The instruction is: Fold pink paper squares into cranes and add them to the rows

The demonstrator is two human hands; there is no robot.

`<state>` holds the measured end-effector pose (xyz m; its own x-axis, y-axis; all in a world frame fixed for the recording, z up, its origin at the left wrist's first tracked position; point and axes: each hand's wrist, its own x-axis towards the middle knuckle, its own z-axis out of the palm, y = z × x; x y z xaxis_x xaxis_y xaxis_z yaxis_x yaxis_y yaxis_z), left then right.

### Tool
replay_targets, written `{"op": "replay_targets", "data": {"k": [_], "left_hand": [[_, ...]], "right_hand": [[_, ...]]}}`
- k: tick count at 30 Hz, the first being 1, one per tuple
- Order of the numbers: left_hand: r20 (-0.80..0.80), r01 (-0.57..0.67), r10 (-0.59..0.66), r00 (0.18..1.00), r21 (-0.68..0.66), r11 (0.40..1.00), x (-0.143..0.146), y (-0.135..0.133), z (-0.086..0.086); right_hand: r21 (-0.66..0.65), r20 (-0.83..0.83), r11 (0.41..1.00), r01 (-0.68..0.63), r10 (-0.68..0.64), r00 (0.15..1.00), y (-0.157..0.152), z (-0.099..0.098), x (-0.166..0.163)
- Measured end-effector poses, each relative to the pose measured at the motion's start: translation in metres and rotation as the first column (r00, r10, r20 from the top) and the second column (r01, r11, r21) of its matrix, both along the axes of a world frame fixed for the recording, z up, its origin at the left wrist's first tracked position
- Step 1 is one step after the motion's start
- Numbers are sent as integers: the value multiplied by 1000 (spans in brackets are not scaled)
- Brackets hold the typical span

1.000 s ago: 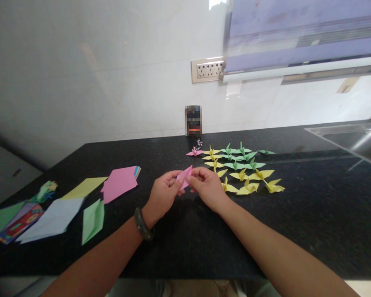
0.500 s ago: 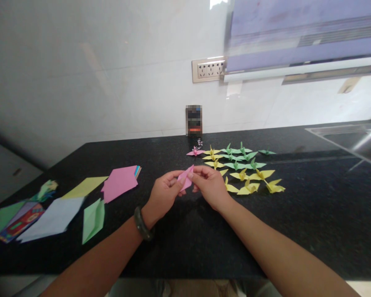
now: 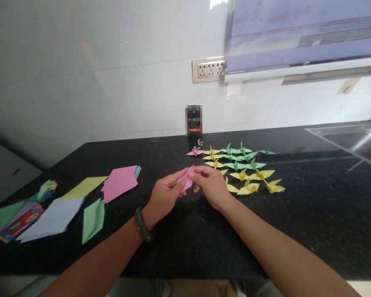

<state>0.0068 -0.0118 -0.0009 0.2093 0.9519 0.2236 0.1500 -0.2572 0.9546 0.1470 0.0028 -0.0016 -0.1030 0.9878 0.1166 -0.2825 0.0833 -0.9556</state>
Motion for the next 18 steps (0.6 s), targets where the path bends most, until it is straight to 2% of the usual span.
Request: {"op": "replay_targets", "data": {"k": [18], "left_hand": [[-8,-7,7,1000,1,1000,0,-1,-1]], "right_hand": [[-38,-57,999,24,-27,998,0,2,-1]]}}
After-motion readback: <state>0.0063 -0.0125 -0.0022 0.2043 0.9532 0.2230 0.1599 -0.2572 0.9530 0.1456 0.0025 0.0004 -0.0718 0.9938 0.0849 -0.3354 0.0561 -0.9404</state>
